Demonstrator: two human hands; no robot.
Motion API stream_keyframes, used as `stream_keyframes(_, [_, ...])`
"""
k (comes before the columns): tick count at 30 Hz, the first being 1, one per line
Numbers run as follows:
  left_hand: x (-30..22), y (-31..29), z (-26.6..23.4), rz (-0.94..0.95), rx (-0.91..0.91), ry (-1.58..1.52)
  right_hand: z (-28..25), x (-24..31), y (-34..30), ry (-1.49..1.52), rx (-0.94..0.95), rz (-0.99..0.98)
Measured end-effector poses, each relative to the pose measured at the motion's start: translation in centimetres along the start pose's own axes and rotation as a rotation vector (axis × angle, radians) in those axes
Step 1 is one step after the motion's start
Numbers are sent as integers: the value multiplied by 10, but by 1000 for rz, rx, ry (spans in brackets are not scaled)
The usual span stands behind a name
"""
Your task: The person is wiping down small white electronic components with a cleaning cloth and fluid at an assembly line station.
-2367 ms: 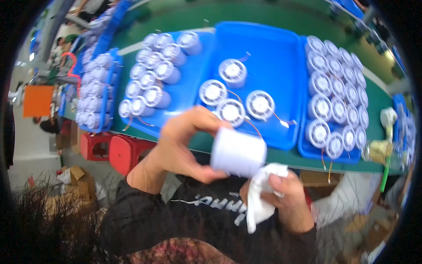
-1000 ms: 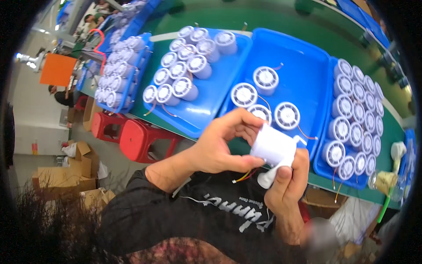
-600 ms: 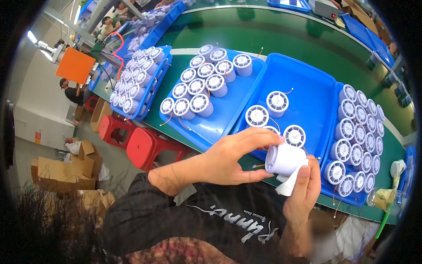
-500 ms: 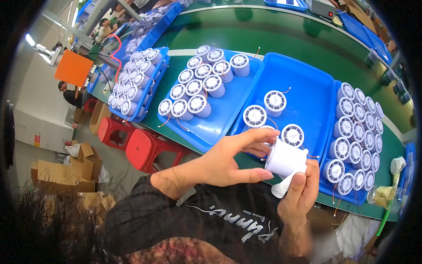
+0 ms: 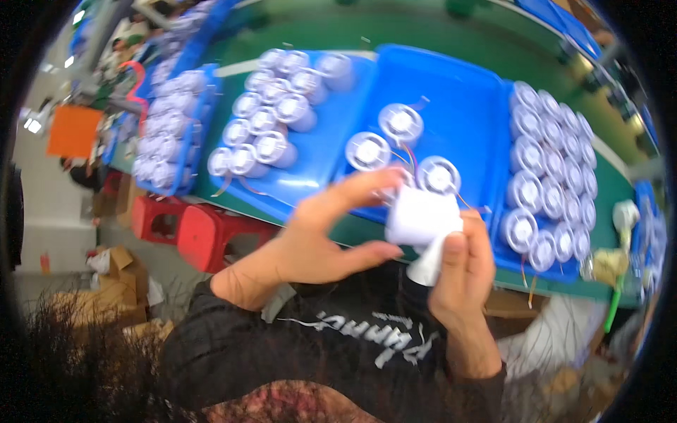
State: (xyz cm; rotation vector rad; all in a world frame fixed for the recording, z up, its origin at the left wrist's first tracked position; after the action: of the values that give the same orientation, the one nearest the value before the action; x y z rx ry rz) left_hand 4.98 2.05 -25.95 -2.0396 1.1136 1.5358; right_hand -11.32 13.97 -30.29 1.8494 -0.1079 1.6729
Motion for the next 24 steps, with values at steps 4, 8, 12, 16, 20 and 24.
stream_keyframes(4, [-2, -3, 6, -283, 83, -523, 7, 7, 0, -301, 118, -481])
stream_keyframes(8, [13, -2, 3, -30, 29, -213, 16, 11, 8, -70, 74, -192])
stream_keyframes(12, [12, -1, 3, -24, 23, -285, 10, 9, 4, -283, 140, -390])
stream_keyframes(16, [9, 1, -1, -381, 138, -614, 9, 13, 2, -376, 141, -510])
stream_keyframes(20, [10, -2, 4, -233, 100, -440, 10, 13, 1, -311, 131, -414])
stream_keyframes(24, [11, -2, 4, -146, 74, -349, 9, 10, -1, -306, 151, -353])
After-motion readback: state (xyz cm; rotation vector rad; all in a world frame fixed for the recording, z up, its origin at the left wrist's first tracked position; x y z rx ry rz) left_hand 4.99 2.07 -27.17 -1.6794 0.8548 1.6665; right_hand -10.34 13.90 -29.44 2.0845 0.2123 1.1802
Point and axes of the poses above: each hand's wrist, its own y-axis towards the middle knuckle, its own z-axis out of the palm, x = y × z, the point moved 2 cm from there along y, towards the middle knuckle, and after that the axes turned 11 degrees about -z, right-handed, at the moved point
